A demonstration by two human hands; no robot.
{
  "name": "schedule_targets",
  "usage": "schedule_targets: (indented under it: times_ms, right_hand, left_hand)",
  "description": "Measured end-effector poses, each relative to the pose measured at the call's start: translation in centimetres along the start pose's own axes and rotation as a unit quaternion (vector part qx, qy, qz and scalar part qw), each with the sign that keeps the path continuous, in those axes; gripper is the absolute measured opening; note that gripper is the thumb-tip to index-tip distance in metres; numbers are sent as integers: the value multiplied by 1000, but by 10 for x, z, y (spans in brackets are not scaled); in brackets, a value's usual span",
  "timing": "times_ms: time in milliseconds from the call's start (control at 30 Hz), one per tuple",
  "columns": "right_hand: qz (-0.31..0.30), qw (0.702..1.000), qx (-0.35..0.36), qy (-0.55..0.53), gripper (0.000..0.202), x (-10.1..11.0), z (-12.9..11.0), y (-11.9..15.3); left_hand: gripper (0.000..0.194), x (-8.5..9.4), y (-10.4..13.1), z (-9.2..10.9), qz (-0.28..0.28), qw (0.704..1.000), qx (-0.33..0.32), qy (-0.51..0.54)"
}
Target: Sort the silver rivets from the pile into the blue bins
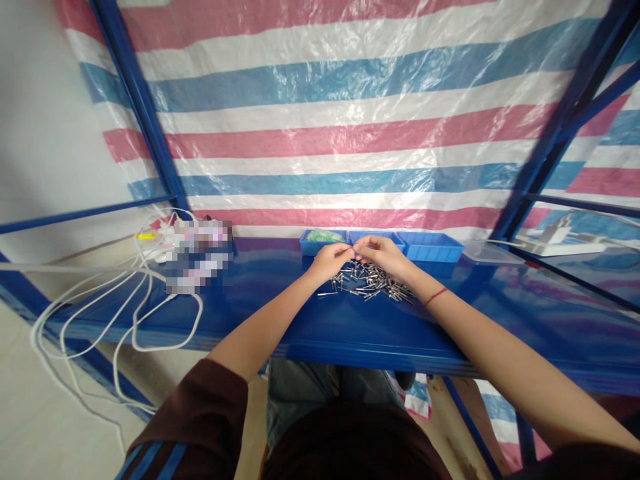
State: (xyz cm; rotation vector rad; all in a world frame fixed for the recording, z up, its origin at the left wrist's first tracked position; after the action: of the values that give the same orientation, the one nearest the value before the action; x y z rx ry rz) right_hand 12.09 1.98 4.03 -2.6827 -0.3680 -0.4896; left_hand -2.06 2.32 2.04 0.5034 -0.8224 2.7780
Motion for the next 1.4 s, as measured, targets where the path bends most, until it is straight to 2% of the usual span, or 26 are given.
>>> schedule_targets:
  times_ms: [167,367,567,733,900,1000,1100,1167,1267,1333,1400]
  right_hand:
    - [14,1000,15,3,32,2,0,0]
    - [33,987,110,110,31,2,-4,-1]
    - [62,955,202,211,23,3,-16,5]
    - [74,938,223,254,20,8,-15,6]
    - [34,919,208,332,20,12,-7,-1]
    - [90,914,154,364,22,27,2,-11]
    - [157,890,86,419,26,46,14,-19]
    - [160,869,40,466,28,55,22,-23]
    - [136,854,8,502,31,62,26,-24]
    - [110,859,36,499,29,61,23,-21]
    - [58,874,79,477,26,57,17,-17]
  left_hand:
    - [21,-4,2,0,-17,995,52,86]
    - [13,-7,3,0,-29,991,72,108]
    - [13,-4,-1,-5,33,984,44,171]
    - [15,1,-2,-4,70,983,41,163]
    - [18,2,-3,-7,72,989,54,120]
    - [33,0,-4,-12,56,993,80,61]
    - [35,-2,-3,-15,38,996,80,-7]
    - [31,-2,-1,-13,22,997,61,-53]
    - [26,-2,3,-5,-15,989,-11,-144]
    - [22,-2,6,1,-46,977,-63,-197]
    - [20,-3,7,5,-71,969,-84,-222]
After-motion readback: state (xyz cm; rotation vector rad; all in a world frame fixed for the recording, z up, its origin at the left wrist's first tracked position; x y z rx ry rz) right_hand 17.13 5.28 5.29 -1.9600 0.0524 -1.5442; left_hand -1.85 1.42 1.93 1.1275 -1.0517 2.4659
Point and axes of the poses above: each hand's wrist, its own y-axis away from the middle knuckle, its own x-axis out of the back of the hand, z = x × y, the point moved 3 cm from there along -y, towards the middle knuckle, and after that the axes turned 4 degrees about y, right-handed, at the moved point
